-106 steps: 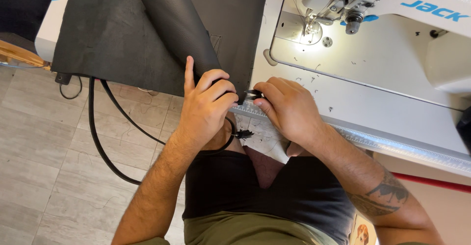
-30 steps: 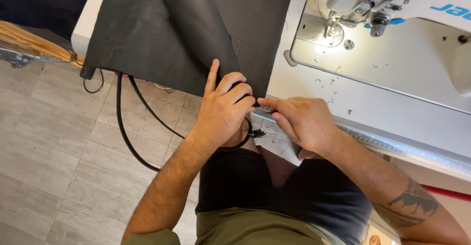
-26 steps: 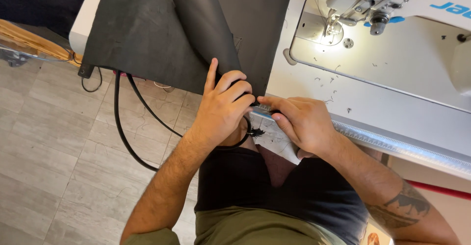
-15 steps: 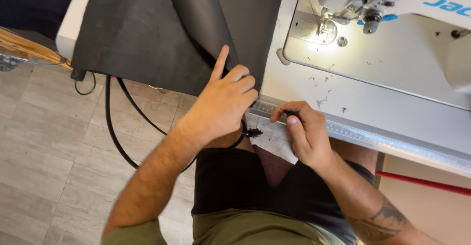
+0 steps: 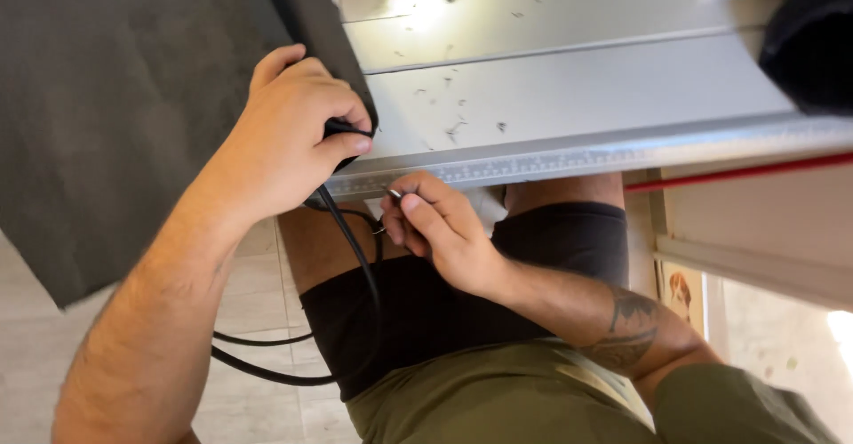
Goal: Trimming excess threads from a leather piece using thread snips at a sewing station
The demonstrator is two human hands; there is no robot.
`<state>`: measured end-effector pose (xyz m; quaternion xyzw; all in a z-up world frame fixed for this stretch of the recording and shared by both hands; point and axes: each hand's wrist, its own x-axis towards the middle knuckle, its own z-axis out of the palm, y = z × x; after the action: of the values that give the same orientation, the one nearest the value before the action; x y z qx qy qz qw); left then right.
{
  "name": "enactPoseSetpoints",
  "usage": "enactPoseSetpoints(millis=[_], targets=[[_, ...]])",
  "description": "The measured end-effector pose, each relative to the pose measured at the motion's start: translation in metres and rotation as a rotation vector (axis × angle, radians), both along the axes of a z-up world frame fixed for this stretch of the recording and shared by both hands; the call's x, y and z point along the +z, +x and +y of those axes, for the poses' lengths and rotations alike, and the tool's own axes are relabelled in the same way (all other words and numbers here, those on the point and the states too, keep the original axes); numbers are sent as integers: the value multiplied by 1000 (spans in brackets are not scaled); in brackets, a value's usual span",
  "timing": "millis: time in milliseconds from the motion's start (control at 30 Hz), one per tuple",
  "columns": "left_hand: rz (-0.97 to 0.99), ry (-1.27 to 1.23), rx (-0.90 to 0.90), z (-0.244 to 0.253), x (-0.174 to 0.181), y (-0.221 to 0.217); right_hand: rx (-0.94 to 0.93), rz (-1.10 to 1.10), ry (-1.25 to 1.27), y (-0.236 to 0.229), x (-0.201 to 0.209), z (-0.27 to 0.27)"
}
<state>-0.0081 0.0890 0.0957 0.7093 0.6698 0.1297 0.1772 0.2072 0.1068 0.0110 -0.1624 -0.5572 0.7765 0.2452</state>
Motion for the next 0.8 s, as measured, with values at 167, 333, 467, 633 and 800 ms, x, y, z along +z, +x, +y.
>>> enactPoseSetpoints(millis=[167, 333, 467, 633, 800], targets=[[-237, -98, 19, 4, -3, 26, -33, 36, -237, 11, 1, -4], [-270, -87, 27, 5, -10, 32, -101, 31, -574, 8, -7, -9], [-276, -80, 50, 5, -13, 33, -91, 32, -689, 6, 3, -9], [-275, -56, 37, 3, -17, 32, -106, 28, -788, 2, 4, -8], [-275, -28, 28, 1, -17, 33, -137, -14, -820, -5, 6, -7]])
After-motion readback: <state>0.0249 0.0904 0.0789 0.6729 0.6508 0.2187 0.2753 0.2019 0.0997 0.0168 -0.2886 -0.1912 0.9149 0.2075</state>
